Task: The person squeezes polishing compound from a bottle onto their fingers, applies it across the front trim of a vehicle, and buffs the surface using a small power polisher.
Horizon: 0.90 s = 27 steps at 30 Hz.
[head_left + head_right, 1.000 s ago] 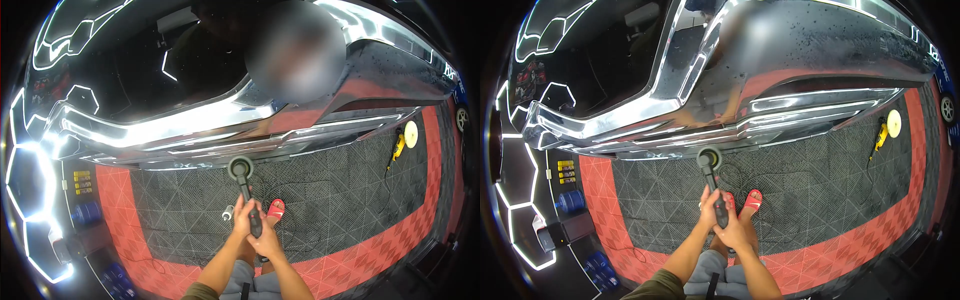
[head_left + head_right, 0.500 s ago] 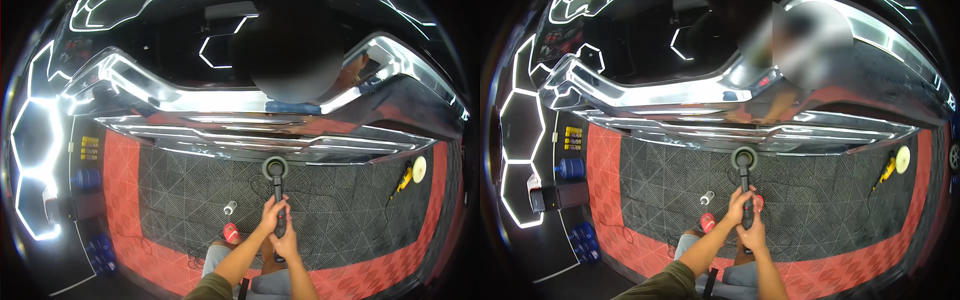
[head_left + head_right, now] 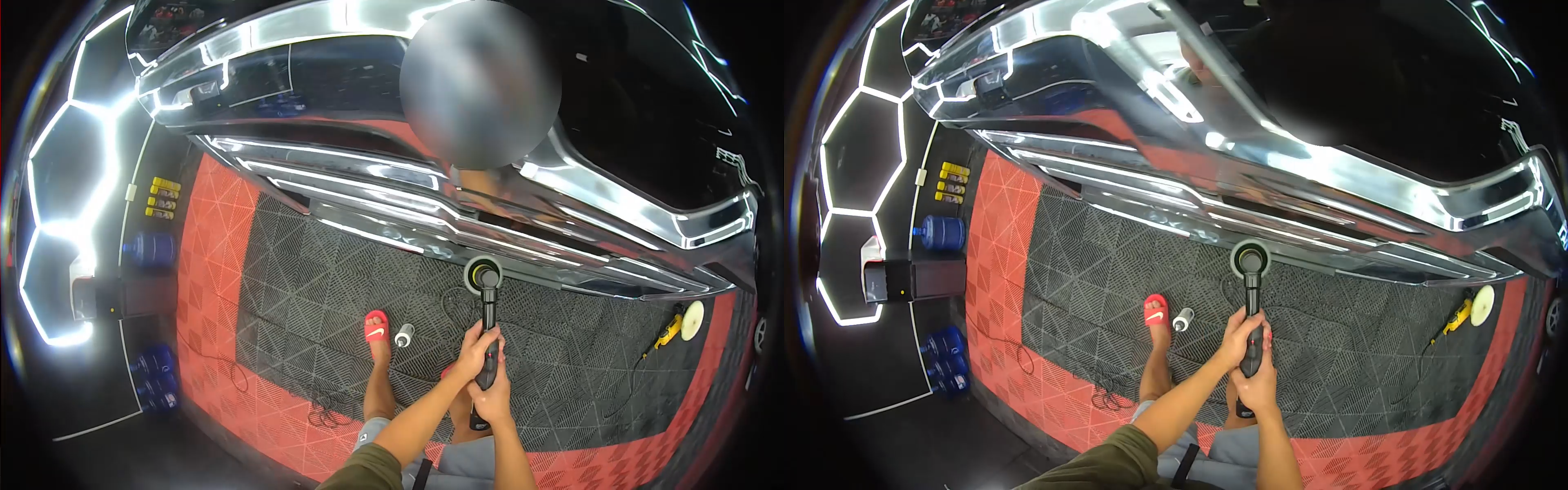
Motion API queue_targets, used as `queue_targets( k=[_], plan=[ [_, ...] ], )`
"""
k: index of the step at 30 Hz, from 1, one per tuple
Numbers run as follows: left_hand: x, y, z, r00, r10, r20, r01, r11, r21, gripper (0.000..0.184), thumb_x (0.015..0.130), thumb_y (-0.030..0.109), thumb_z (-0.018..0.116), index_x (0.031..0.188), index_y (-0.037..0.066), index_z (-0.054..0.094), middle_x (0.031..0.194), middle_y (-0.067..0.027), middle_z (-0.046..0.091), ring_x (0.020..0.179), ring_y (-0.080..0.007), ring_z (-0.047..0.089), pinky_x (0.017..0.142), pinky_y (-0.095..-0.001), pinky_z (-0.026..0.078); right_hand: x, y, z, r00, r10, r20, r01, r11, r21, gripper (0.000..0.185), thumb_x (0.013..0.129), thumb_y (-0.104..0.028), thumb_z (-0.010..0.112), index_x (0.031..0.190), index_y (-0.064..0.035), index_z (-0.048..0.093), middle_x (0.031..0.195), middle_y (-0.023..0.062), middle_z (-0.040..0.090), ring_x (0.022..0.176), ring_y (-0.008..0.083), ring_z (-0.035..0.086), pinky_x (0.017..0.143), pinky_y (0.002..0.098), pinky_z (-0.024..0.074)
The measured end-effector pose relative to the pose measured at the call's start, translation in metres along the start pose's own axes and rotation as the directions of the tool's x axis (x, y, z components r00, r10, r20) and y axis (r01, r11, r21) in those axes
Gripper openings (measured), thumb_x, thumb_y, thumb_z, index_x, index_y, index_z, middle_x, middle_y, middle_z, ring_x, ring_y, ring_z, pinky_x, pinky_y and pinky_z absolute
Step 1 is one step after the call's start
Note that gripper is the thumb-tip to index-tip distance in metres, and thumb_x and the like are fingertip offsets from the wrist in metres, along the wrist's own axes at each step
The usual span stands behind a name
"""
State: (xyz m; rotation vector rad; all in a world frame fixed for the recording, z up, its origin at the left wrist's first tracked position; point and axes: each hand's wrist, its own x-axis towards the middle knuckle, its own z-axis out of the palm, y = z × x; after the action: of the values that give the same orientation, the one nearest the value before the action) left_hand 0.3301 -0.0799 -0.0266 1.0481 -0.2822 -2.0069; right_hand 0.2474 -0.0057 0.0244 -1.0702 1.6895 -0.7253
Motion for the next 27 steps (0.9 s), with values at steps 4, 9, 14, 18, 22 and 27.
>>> queue_targets(
  k=[4,9,14,18,22,27],
  plan=[
    [-0.011,0.036,-0.039,0.995,0.027,-0.100,-0.032,0.998,-0.049,0.018,0.100,0.020,0.059,0.103,0.004,0.052,0.076,-0.0075,0.060,0.056,-0.0162,0.059,0.055,-0.0304,0.051,0.002,-0.003,0.053,0.998,-0.013,0.058,0.014,1.000,-0.008,0.087,0.075,-0.013,0.076,0.150,0.0002,0.035,0.117,0.0239,0.066,0.106,0.0377,0.069,0.090,0.0420,0.0533],
    [-0.019,0.098,-0.088,0.995,-0.004,-0.097,0.009,0.999,0.043,0.018,0.100,0.022,0.060,0.102,0.005,0.052,0.075,-0.0069,0.060,0.056,-0.0162,0.060,0.054,-0.0302,0.051,0.007,-0.038,0.119,0.995,0.022,0.099,-0.031,0.995,0.093,0.089,0.076,-0.009,0.075,0.152,0.0020,0.031,0.137,0.0251,0.055,0.131,0.0364,0.054,0.107,0.0393,0.0427],
    [-0.013,0.119,-0.096,0.998,-0.070,0.008,0.067,0.985,0.159,0.020,0.100,0.023,0.060,0.101,0.005,0.053,0.075,-0.0054,0.061,0.056,-0.0142,0.059,0.054,-0.0286,0.049,0.007,-0.073,0.140,0.984,0.177,0.036,-0.181,0.958,0.224,0.072,0.076,-0.005,0.073,0.141,0.0002,0.042,0.120,0.0149,0.063,0.107,0.0259,0.066,0.092,0.0363,0.0517],
    [-0.010,0.132,-0.111,0.997,-0.076,0.001,0.074,0.972,0.222,0.020,0.099,0.023,0.061,0.106,0.006,0.052,0.077,-0.0073,0.061,0.057,-0.0174,0.060,0.056,-0.0307,0.052,0.009,-0.077,0.162,0.973,0.231,0.025,-0.231,0.950,0.212,0.069,0.075,-0.009,0.074,0.137,0.0004,0.046,0.116,0.0157,0.064,0.100,0.0261,0.068,0.089,0.0372,0.0531],
    [-0.016,0.179,-0.128,0.995,-0.030,-0.093,0.050,0.974,0.220,0.017,0.100,0.020,0.061,0.103,0.005,0.053,0.074,-0.0061,0.060,0.054,-0.0162,0.061,0.051,-0.0300,0.051,0.021,-0.108,0.187,0.978,0.173,0.116,-0.194,0.958,0.209,0.084,0.073,-0.007,0.072,0.149,-0.0001,0.036,0.129,0.0205,0.058,0.116,0.0321,0.062,0.100,0.0398,0.0477],
    [-0.015,0.174,-0.117,0.985,-0.131,-0.109,0.152,0.963,0.224,0.017,0.099,0.020,0.062,0.103,0.006,0.053,0.074,-0.0066,0.061,0.054,-0.0165,0.060,0.053,-0.0309,0.051,0.013,-0.100,0.184,0.987,0.160,0.034,-0.163,0.954,0.251,0.086,0.074,-0.009,0.070,0.150,0.0009,0.033,0.123,0.0216,0.060,0.112,0.0332,0.064,0.098,0.0395,0.0492]
  ],
)
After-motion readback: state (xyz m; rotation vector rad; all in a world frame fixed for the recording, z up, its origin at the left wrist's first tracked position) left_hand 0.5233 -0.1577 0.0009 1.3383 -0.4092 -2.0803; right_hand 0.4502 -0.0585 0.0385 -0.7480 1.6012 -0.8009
